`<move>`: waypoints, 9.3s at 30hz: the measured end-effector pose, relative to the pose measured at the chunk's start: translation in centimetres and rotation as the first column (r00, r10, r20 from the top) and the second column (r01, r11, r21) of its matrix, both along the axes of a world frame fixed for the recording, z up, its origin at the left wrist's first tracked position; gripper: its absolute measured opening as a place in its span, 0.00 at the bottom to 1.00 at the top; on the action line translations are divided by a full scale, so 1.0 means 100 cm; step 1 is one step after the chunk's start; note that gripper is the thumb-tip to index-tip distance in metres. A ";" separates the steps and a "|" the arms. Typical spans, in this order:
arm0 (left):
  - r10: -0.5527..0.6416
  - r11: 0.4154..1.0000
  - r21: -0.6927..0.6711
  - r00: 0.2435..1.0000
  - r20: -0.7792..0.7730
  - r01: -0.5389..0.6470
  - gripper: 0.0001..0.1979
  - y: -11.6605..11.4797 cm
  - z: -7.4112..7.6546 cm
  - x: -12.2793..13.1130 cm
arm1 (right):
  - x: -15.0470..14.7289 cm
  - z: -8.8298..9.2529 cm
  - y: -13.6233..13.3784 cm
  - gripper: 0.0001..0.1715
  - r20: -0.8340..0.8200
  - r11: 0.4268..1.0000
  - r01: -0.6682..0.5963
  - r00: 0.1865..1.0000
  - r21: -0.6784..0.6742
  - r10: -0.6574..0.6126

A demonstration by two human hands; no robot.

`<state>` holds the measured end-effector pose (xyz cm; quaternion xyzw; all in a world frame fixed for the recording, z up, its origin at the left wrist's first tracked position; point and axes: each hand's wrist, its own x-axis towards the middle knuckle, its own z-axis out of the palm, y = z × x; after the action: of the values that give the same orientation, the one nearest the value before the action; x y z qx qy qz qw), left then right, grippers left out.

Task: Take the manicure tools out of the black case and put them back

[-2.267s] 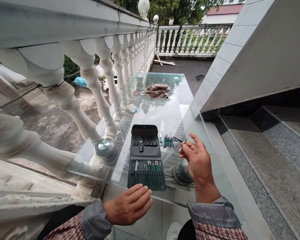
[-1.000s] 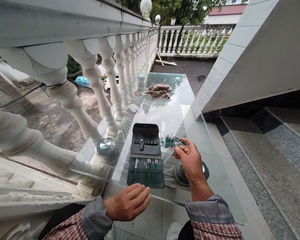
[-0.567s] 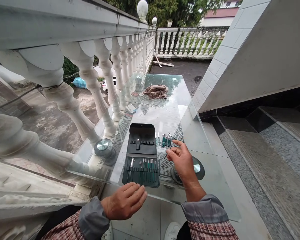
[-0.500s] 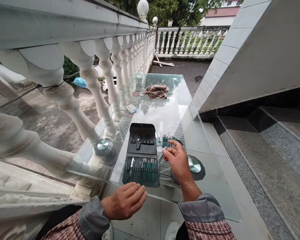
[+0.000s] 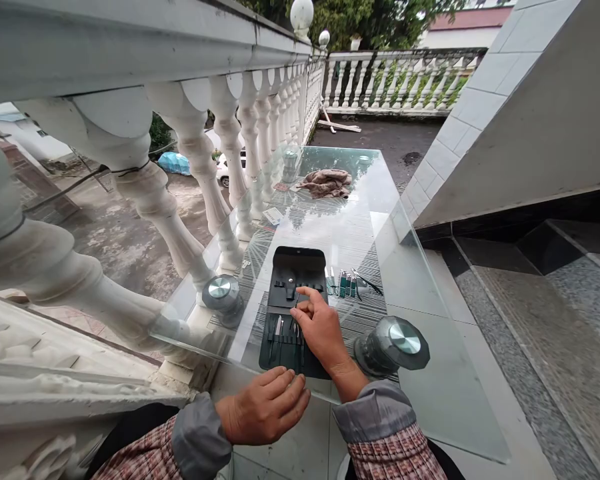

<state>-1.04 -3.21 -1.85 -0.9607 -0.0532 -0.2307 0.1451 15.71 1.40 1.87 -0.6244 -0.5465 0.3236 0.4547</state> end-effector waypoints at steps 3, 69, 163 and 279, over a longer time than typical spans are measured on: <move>-0.003 1.000 0.005 1.000 -0.014 0.003 0.14 -0.001 0.003 0.000 | -0.006 -0.003 0.002 0.20 0.066 1.000 -0.013 0.998 -0.006 0.013; -0.009 1.000 0.007 1.000 0.003 0.009 0.12 -0.004 0.001 0.000 | 0.006 0.000 -0.058 0.09 0.631 0.972 -0.204 0.741 -0.114 0.230; -0.023 0.999 0.029 1.000 -0.002 0.023 0.12 -0.005 0.004 0.000 | 0.029 0.002 -0.035 0.14 0.233 0.985 0.025 0.972 -0.172 0.016; 0.489 0.704 -0.583 0.872 -0.017 -0.406 0.28 0.037 0.010 -0.007 | 0.007 -0.017 -0.014 0.16 0.784 0.903 -0.410 0.600 0.128 0.161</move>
<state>-1.71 0.49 -0.89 -0.8983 -0.3617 -0.2282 -0.1007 16.42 0.01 0.20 -0.5293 -0.8209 0.0172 0.2139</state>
